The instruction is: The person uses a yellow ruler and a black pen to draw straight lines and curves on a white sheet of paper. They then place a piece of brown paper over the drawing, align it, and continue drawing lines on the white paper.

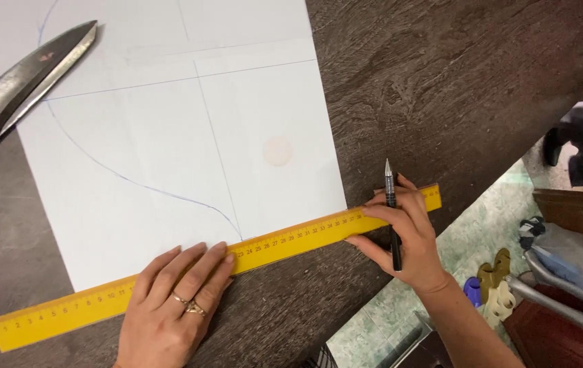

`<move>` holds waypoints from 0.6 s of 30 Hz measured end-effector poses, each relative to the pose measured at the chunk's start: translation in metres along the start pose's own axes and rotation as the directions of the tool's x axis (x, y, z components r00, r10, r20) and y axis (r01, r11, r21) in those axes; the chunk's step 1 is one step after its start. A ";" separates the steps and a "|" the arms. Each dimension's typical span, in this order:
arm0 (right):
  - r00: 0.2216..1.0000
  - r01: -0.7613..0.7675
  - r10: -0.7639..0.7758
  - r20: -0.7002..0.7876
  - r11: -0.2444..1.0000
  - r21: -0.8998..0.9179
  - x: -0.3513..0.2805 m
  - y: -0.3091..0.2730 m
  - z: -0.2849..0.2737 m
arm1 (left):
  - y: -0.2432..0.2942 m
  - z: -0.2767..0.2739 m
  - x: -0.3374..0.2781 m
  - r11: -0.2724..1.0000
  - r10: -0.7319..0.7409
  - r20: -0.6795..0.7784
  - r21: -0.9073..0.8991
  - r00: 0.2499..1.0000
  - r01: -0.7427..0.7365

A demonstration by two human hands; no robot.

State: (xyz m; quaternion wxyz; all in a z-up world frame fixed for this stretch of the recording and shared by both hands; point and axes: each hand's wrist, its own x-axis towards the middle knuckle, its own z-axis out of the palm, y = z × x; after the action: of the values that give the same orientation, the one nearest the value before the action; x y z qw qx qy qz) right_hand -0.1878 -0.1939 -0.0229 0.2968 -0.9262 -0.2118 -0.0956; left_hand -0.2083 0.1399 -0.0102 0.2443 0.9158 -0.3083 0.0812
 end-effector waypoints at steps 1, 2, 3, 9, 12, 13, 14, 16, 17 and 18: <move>1.000 -0.001 0.001 0.001 1.000 -0.002 0.000 0.000 0.000 | 0.000 0.000 0.000 1.000 0.001 0.000 -0.003 1.000 -0.001; 1.000 0.001 -0.001 0.001 1.000 -0.002 0.000 0.000 0.000 | 0.000 -0.001 0.001 1.000 0.004 -0.002 -0.005 1.000 -0.004; 1.000 0.003 -0.003 0.001 1.000 -0.002 0.000 0.000 0.000 | 0.000 -0.001 0.001 1.000 0.006 -0.003 -0.007 1.000 -0.006; 1.000 -0.012 0.012 0.003 1.000 0.006 0.000 0.000 0.000 | 0.001 -0.001 0.003 1.000 0.007 -0.022 0.002 1.000 -0.007; 1.000 -0.004 0.004 0.002 1.000 -0.001 0.000 0.000 0.000 | 0.001 -0.002 0.004 1.000 0.000 -0.022 0.001 1.000 0.000; 1.000 -0.004 0.004 0.002 1.000 0.000 0.000 -0.001 -0.001 | 0.001 -0.002 0.004 1.000 -0.001 -0.022 0.001 1.000 0.001; 1.000 -0.005 0.005 0.006 1.000 -0.004 0.000 -0.001 -0.001 | 0.001 -0.001 0.004 1.000 0.004 -0.024 0.001 1.000 -0.004; 1.000 -0.007 0.007 0.010 1.000 -0.007 0.000 -0.001 -0.001 | 0.001 -0.002 0.004 1.000 0.008 -0.024 0.001 1.000 -0.008; 1.000 -0.010 0.010 0.009 1.000 -0.010 0.000 -0.001 -0.001 | 0.001 -0.002 0.004 1.000 0.007 -0.022 -0.003 1.000 -0.007; 1.000 -0.014 0.014 0.007 1.000 -0.013 0.000 -0.001 -0.001 | 0.001 -0.002 0.004 1.000 0.006 -0.020 -0.007 1.000 -0.007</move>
State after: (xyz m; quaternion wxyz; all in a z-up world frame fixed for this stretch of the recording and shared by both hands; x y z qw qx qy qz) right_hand -0.1886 -0.1937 -0.0219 0.2908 -0.9299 -0.2059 -0.0916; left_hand -0.2059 0.1382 -0.0070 0.2502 0.9131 -0.3090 0.0903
